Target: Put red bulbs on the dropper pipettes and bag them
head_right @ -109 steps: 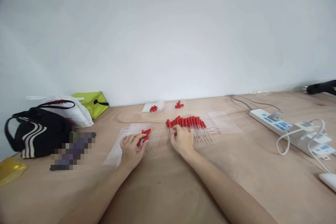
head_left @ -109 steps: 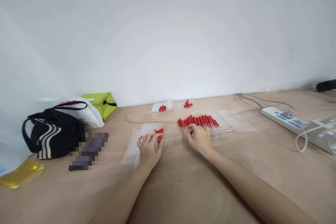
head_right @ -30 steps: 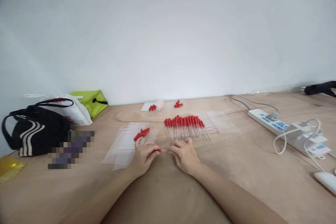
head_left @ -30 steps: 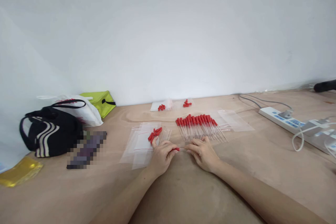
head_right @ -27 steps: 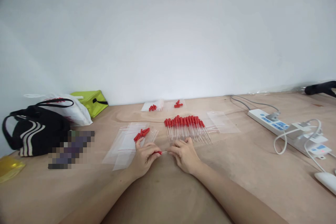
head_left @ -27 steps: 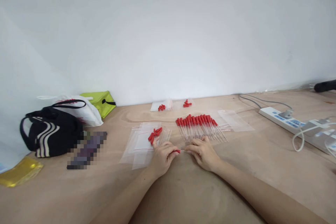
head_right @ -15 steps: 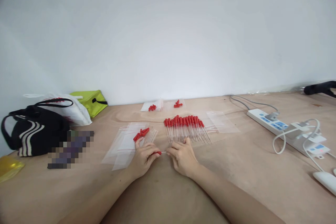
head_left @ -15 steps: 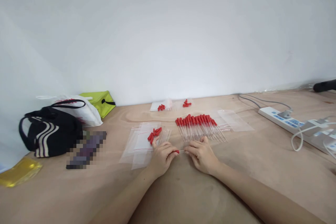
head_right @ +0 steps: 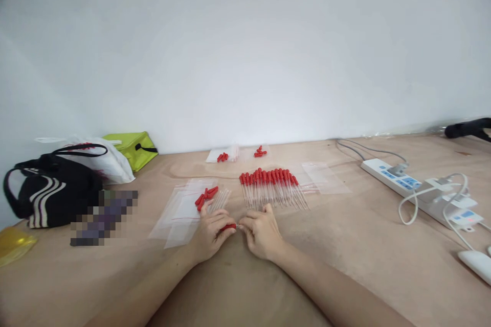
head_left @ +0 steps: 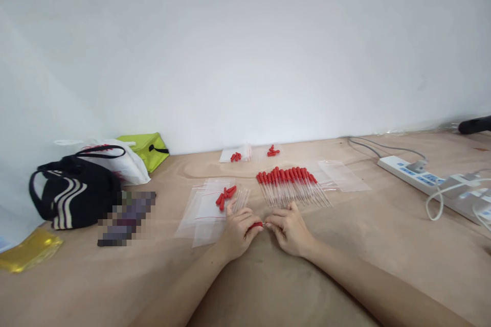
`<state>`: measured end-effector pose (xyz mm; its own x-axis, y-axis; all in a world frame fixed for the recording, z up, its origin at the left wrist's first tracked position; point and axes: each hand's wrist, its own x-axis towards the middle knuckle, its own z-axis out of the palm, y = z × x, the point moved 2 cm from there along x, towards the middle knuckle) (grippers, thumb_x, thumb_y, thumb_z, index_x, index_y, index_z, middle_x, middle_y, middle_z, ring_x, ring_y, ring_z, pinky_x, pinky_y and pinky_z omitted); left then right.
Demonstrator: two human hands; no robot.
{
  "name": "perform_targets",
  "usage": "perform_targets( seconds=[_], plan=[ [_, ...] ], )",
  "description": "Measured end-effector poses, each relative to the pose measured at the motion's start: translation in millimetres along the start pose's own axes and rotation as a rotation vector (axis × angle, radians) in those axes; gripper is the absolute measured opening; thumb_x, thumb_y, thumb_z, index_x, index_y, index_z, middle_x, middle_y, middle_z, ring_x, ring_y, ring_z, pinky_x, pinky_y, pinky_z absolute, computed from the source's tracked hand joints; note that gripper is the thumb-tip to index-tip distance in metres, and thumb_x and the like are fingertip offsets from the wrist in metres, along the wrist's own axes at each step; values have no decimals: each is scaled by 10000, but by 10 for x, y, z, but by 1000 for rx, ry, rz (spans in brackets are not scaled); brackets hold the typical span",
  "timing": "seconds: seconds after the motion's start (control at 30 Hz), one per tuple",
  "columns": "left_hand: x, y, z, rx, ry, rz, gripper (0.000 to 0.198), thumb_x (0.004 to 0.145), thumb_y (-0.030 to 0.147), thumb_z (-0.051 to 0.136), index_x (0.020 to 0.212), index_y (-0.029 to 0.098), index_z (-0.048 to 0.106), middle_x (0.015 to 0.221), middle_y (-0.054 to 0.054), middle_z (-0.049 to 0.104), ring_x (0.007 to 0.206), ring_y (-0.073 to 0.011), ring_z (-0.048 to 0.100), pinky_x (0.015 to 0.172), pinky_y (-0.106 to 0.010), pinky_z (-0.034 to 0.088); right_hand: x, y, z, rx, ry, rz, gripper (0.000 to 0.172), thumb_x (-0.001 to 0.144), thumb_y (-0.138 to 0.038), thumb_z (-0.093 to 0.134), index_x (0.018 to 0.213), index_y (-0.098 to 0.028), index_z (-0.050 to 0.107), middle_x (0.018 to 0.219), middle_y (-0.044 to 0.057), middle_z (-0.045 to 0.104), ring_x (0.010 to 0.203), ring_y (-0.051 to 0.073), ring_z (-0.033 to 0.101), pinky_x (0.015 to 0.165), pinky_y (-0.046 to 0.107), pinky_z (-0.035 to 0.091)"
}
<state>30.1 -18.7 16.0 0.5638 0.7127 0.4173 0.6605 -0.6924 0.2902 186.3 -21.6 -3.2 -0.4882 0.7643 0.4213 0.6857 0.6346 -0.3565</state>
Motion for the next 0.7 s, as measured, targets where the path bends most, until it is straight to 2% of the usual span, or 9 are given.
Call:
perform_targets(
  seconds=[0.13,0.23,0.37,0.47,0.57,0.7],
  plan=[
    [31,-22,-8,4,35,-14,214,855,261,422,755,216,606,723,9,664,759,-152,583,987,-434,151,32,2,-12,8,-20,12,274,870,-172,334,863,-198,607,798,28,616,738,131,509,659,273,204],
    [29,-83,-39,27,86,-47,195,851,275,439,782,230,615,740,14,673,769,-160,582,983,-448,130,49,16,-58,-88,-26,-1,250,858,-190,371,949,-221,602,842,42,606,802,161,482,662,294,200],
    [-16,-240,-102,127,187,-137,167,815,320,496,918,238,599,866,-21,668,871,-196,568,954,-443,174,67,67,-91,-203,-31,-2,232,822,-172,414,915,-222,621,817,44,602,808,176,458,669,311,192],
    [-52,-381,-149,243,295,-312,230,791,322,511,991,225,572,985,-64,631,944,-232,539,910,-444,237,135,159,-89,-187,66,170,226,814,-184,411,890,-210,623,815,45,620,801,172,475,671,307,191],
    [-73,-482,-155,321,311,-485,217,772,312,526,953,211,592,995,-77,609,949,-251,524,836,-422,322,280,259,-67,-179,180,397,220,788,-198,429,923,-190,603,797,49,641,803,182,500,675,302,190],
    [-97,-561,-101,365,286,-543,242,780,289,509,978,185,603,1066,-103,558,1012,-264,488,839,-406,362,522,332,-6,-240,252,575,200,763,-194,448,911,-169,580,772,61,650,779,194,528,671,308,181]
  ],
)
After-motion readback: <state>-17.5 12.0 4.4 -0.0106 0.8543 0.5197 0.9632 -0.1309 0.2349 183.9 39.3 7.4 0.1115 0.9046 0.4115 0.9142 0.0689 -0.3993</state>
